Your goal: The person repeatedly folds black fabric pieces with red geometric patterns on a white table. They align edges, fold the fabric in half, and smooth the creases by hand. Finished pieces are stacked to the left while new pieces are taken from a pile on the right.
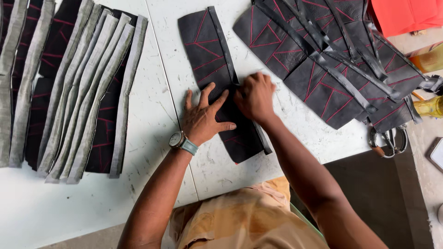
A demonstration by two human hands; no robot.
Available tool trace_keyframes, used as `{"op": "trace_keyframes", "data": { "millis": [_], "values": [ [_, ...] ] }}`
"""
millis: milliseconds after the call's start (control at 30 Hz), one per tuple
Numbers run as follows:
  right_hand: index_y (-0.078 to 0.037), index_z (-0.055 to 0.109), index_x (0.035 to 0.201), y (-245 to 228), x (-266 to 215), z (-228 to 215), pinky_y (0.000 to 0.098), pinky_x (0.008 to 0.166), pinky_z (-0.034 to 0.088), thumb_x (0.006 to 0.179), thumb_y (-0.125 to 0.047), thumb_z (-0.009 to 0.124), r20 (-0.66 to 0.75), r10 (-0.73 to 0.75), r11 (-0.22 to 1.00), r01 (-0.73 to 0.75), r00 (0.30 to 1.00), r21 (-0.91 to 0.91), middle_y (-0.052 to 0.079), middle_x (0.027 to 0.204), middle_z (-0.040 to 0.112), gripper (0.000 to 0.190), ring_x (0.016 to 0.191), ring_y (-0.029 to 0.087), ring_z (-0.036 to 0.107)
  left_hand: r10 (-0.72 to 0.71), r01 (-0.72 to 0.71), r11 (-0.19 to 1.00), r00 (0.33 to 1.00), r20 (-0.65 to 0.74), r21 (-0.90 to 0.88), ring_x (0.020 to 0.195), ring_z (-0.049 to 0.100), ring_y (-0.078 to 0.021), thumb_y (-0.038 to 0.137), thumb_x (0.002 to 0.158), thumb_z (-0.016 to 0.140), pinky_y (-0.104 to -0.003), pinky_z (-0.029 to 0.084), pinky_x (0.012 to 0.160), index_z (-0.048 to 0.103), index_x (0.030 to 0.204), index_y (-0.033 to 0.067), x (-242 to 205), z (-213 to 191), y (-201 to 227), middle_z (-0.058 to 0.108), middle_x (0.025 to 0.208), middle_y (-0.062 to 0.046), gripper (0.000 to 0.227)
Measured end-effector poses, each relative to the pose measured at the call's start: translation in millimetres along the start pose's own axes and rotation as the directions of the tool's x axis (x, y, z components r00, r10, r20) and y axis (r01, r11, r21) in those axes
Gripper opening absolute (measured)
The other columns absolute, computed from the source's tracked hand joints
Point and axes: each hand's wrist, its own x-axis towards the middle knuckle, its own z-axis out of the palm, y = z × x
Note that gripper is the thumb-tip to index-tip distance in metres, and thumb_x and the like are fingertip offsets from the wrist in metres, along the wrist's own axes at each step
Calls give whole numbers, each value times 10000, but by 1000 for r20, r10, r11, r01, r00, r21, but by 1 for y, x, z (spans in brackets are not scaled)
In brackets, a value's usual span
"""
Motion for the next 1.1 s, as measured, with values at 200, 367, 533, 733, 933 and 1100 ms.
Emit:
{"op": "trace_keyframes", "data": {
  "millis": [200, 367, 533, 733, 933, 1100],
  "values": [
    [-100, 681, 809, -6, -9, -16, 521, 908, 384, 789, -238, 757, 90, 52, 997, -46, 995, -69, 122, 1099, 599, 159, 1101, 367, 510, 12, -11, 1000, 997, -75, 9, 1478, 355, -255, 706, 688, 792, -623, 62, 1219, 473, 1525, 282, 1, 10, -1, 283, 1625, -100, 991],
    [-91, 658, 763, 7, -150, -63, 498, 920, 380, 722, -228, 791, 56, 143, 989, -141, 988, -36, 106, 1068, 599, 196, 1054, 357, 510, 15, -15, 1000, 999, -39, -7, 1469, 340, -246, 707, 703, 786, -634, 26, 1223, 447, 1538, 282, 1, 15, -7, 244, 1641, -115, 996],
    [-93, 692, 855, 10, -144, -48, 487, 947, 367, 673, -208, 808, 37, 138, 990, -138, 990, 4, 96, 1078, 600, 244, 1086, 348, 509, 109, -106, 994, 986, -128, 25, 1484, 333, -296, 688, 725, 810, -650, 32, 1187, 461, 1538, 250, -1, 14, -8, 250, 1623, -152, 987],
    [-123, 740, 889, 7, -82, -87, 502, 930, 370, 638, -198, 826, 202, -95, 995, 85, 975, 57, 89, 1142, 640, 276, 1113, 334, 542, 13, -16, 999, 995, -98, -37, 1401, 436, -261, 654, 703, 816, -631, 86, 1223, 469, 1509, 260, -3, 11, -7, 272, 1618, -118, 962],
    [-132, 705, 836, 7, -104, -85, 422, 864, 470, 768, -259, 783, 92, 11, 987, -26, 996, 159, 75, 1019, 655, 164, 962, 292, 624, 88, -86, 996, 991, -103, 18, 1332, 536, -219, 587, 800, 809, -699, 89, 1202, 606, 1421, 282, -4, 11, -6, 397, 1573, -61, 722],
    [-100, 700, 824, -6, -11, -5, 478, 824, 428, 834, -268, 793, -18, 25, 999, -25, 1000, 20, 111, 967, 619, 193, 980, 353, 565, 108, -109, 994, 985, -135, -1, 1344, 515, -253, 565, 733, 838, -692, 93, 1180, 644, 1366, 228, -1, 4, -3, 440, 1524, -77, 744]
  ]
}}
